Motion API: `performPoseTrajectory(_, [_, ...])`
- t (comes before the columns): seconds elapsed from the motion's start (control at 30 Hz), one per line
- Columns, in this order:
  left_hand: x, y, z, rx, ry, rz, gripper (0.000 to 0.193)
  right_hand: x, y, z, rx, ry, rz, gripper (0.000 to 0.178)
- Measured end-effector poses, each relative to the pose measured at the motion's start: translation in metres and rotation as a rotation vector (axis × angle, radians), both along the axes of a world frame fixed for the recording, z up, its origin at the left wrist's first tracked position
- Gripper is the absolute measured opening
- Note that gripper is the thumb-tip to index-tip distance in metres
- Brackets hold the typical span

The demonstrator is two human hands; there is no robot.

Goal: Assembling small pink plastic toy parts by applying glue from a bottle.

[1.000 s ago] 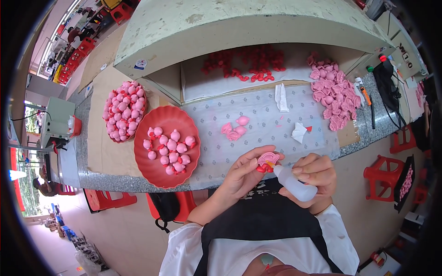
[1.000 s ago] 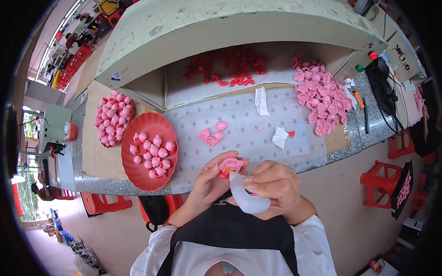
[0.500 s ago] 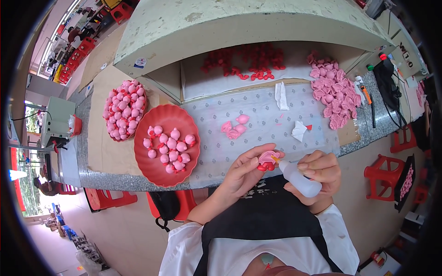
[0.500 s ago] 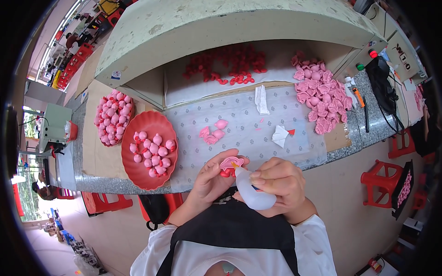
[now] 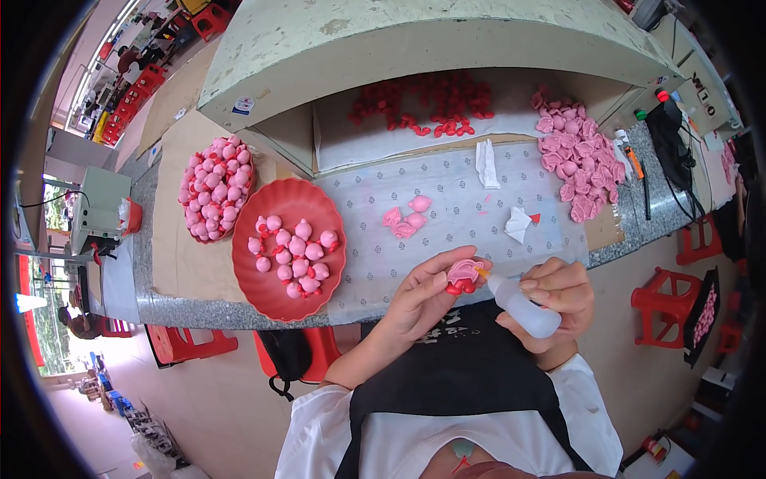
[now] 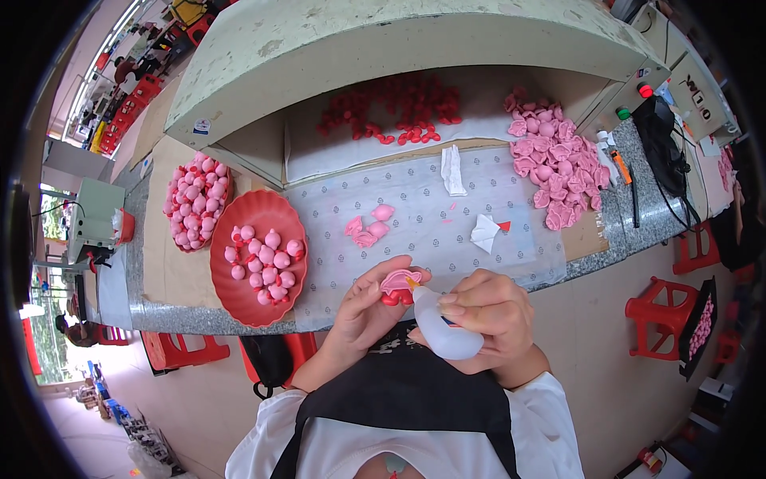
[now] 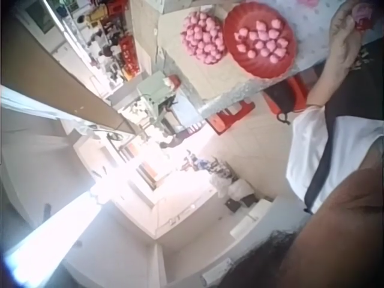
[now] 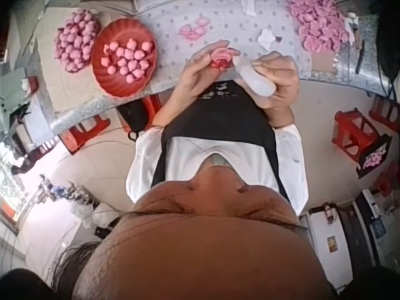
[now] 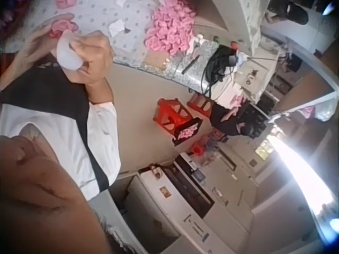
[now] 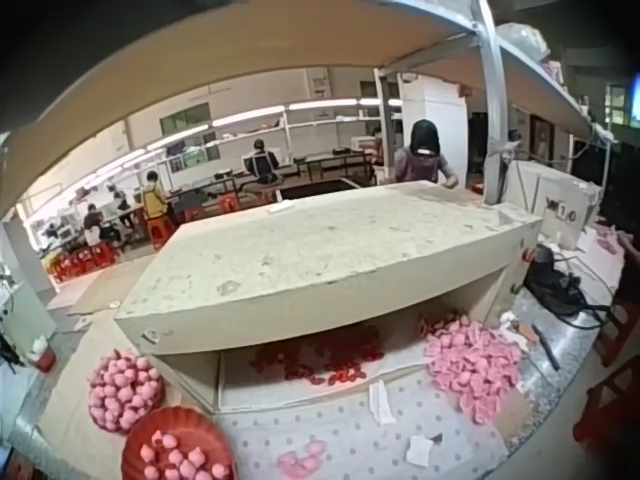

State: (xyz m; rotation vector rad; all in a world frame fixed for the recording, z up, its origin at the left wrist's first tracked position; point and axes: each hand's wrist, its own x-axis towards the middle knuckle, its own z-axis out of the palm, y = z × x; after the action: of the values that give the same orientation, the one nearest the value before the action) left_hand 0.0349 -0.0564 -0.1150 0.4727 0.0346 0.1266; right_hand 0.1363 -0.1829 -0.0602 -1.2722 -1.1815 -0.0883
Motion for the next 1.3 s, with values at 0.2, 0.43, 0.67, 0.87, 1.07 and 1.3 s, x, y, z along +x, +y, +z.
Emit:
performPoseTrajectory(0.2, [0.0000, -0.0013, 0.0015, 0.022, 0.013, -0.022, 0.046, -0.0009, 0.0007, 0.0009, -0.009, -0.018, 0.009, 0.040])
performPoseTrajectory(0.43, [-0.0001, -0.0013, 0.0019, -0.019, 0.049, 0.004, 0.047, 0.0014, -0.0013, -0.0008, -0.002, -0.020, -0.010, 0.040])
performPoseTrajectory(0.67, [0.0005, -0.0008, 0.0028, -0.018, 0.043, -0.004, 0.048, 0.0012, -0.0005, 0.0018, -0.010, 0.002, -0.002, 0.040])
performPoseTrajectory(0.87, [0.0018, 0.0001, 0.0030, 0.005, 0.046, -0.012, 0.048, 0.0021, 0.0003, 0.0005, -0.021, -0.028, 0.008, 0.041])
performPoseTrajectory(1.07, [0.0023, -0.0006, 0.0020, -0.003, 0.052, 0.006, 0.047, 0.0034, -0.0019, 0.0007, -0.023, -0.033, -0.018, 0.040])
performPoseTrajectory(1.3, [0.0023, -0.0010, -0.0016, -0.015, 0.039, 0.034, 0.046, 0.0046, -0.0032, -0.0018, -0.008, -0.035, -0.036, 0.039])
